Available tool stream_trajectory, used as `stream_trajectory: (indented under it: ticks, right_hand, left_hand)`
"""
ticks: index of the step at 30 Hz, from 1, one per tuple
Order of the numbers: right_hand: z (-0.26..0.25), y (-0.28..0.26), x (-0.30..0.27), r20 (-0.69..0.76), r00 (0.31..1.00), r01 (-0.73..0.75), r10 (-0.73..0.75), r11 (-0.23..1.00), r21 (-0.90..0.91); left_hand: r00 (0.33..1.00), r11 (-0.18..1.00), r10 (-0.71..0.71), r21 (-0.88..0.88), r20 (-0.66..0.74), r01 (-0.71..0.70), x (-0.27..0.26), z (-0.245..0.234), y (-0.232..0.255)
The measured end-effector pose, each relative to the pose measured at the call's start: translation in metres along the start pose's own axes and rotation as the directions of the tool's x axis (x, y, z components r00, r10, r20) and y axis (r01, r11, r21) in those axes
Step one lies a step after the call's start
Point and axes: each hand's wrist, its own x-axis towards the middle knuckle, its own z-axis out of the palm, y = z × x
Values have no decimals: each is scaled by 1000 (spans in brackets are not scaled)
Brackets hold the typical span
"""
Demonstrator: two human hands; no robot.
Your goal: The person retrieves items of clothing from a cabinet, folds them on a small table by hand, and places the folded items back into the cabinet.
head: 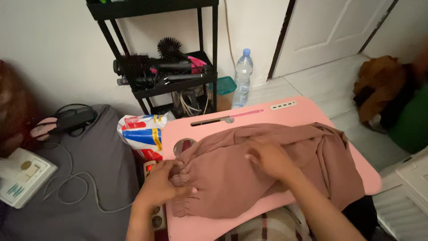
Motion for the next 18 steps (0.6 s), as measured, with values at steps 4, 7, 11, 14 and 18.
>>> stream_trajectory:
  ticks: [4, 7, 11, 14, 18]
  right_hand:
    - [9, -21, 8, 22, 997, 78, -78, 997, -8]
    - [12, -11, 9, 71, 994, 75, -78, 996, 44]
    - [0, 10, 0, 142, 990, 12, -4, 998, -58]
    - [-37, 22, -29, 81, 989, -113, 126, 982, -149]
    - [-66, 31, -57, -108, 924, -377, 366, 920, -109]
  left_hand:
    - [995, 995, -96, -2, 5, 96, -8, 10, -14]
    - [965, 966, -210, 116, -157, 229, -11, -20, -30]
    - [831, 873, -211, 284, -514, 397, -11, -43, -22]
    - [832, 976, -100, 109, -545, 189, 1, -15, 2]
    - [961, 964, 254, 105, -112, -243, 21, 69, 52]
